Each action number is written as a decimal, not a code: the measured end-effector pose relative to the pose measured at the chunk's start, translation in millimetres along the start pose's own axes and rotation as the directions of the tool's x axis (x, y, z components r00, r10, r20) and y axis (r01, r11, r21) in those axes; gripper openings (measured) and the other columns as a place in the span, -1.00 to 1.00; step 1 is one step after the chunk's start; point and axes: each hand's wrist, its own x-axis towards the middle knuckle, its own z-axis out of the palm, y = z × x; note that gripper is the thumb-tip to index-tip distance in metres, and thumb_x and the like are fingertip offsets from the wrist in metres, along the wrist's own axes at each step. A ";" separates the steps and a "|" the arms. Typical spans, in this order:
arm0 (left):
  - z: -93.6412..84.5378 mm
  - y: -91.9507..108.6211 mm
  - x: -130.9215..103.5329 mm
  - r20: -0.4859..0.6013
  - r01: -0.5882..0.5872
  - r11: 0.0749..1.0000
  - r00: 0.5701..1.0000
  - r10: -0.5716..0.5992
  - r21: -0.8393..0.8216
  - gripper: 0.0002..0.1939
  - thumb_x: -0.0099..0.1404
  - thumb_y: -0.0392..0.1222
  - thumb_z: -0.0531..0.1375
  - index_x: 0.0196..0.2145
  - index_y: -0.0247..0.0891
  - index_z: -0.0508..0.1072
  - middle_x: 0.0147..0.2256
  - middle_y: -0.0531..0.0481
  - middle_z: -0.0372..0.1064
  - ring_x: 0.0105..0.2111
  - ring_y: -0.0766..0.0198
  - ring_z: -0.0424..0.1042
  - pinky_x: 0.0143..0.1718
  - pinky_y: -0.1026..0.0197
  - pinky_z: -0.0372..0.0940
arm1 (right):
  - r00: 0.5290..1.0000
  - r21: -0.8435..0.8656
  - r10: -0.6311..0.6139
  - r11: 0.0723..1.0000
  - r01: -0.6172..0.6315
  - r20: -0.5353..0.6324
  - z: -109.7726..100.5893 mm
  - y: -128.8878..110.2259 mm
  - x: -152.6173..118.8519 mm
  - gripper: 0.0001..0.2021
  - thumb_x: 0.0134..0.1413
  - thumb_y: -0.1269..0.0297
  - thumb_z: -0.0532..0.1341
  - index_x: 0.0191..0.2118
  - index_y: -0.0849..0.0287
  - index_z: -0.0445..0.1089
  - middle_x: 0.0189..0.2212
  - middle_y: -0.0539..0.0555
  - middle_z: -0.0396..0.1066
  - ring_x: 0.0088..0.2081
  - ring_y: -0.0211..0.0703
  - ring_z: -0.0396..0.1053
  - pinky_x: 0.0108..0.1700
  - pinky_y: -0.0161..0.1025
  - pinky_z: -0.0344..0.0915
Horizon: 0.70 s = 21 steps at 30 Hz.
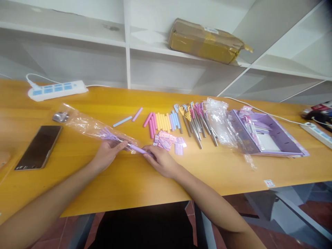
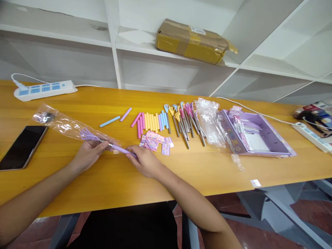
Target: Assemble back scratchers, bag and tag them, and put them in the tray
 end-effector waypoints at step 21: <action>-8.2 13.8 11.1 -0.041 -0.018 0.991 0.999 0.013 -0.134 -0.73 0.19 0.03 0.52 -0.30 -0.21 0.71 -0.27 -0.11 0.68 -0.27 0.11 0.61 -0.21 0.15 0.50 | 0.995 -0.090 -0.101 0.991 0.100 -0.002 -7.2 9.5 0.0 -0.77 0.57 0.27 0.06 -0.12 0.16 0.44 -0.23 0.09 0.51 -0.25 -0.16 0.43 -0.16 -0.22 0.31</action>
